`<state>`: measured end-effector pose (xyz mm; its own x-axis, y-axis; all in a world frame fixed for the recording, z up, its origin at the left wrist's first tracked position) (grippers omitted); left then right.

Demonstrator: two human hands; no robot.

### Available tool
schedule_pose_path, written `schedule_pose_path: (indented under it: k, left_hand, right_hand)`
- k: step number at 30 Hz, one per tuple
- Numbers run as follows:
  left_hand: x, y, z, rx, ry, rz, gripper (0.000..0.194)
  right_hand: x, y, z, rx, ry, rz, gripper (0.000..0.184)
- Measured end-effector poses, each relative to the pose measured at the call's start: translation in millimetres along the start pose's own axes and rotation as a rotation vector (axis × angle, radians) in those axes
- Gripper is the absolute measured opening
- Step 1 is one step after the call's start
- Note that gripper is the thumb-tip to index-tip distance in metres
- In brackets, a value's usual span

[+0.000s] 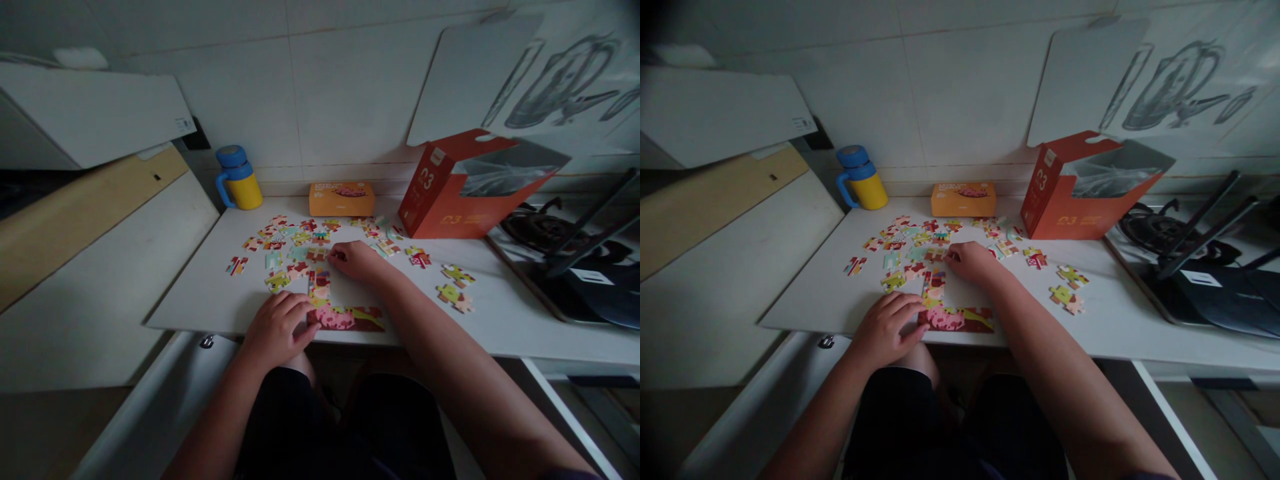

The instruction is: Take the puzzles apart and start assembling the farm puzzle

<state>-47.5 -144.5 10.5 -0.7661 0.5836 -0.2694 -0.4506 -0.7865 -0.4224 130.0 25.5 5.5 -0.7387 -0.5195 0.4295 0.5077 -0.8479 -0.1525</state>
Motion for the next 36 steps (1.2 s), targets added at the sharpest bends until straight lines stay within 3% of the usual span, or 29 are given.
schedule_pose_path:
  k: [5, 11, 16, 20, 25, 28, 32, 36]
  left_hand:
    - [13.8, -23.5, 8.9, -0.038, 0.073, 0.017, 0.016]
    - [81.5, -111.6, 9.2, -0.059, -0.135, 0.142, 0.023]
    - [148.7, -183.8, -21.8, 0.182, -0.265, 0.347, 0.033]
    - [178.6, -216.9, -36.5, 0.275, -0.223, 0.406, 0.037]
    - [201.4, -232.3, -44.6, 0.327, -0.092, 0.439, 0.031]
    - [210.4, -231.2, -45.8, 0.308, 0.007, 0.468, 0.036]
    - [212.1, -222.9, -40.1, 0.200, 0.150, 0.469, 0.039]
    - [192.7, -212.3, -22.7, 0.031, 0.441, 0.369, 0.035]
  right_hand:
    - [-0.6, -1.5, 2.0, 0.014, -0.016, -0.008, 0.027]
    - [-1.5, -0.7, 7.6, 0.011, -0.024, -0.051, 0.027]
    - [-7.9, -3.0, 10.4, -0.028, -0.005, -0.046, 0.025]
    - [-12.2, -4.2, 13.2, -0.028, -0.010, -0.057, 0.026]
    - [-13.1, -4.7, 17.3, -0.031, -0.019, -0.080, 0.025]
    - [-14.7, -5.4, 17.6, -0.035, -0.026, -0.085, 0.024]
    - [-18.4, -7.2, 18.1, -0.068, -0.049, -0.081, 0.024]
    - [-20.1, -9.3, 22.3, -0.152, -0.123, -0.072, 0.023]
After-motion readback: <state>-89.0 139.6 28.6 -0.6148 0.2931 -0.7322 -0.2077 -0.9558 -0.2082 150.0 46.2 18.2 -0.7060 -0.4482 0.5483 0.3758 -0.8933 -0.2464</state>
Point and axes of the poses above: each hand's wrist, its own y-axis away from the middle knuckle, its own z-axis out of the back of the hand, x = y × z, the point moved 6 cm from there along -y, towards the middle knuckle, and after that the axes turned 3 degrees about -x, right-handed, at the moved point
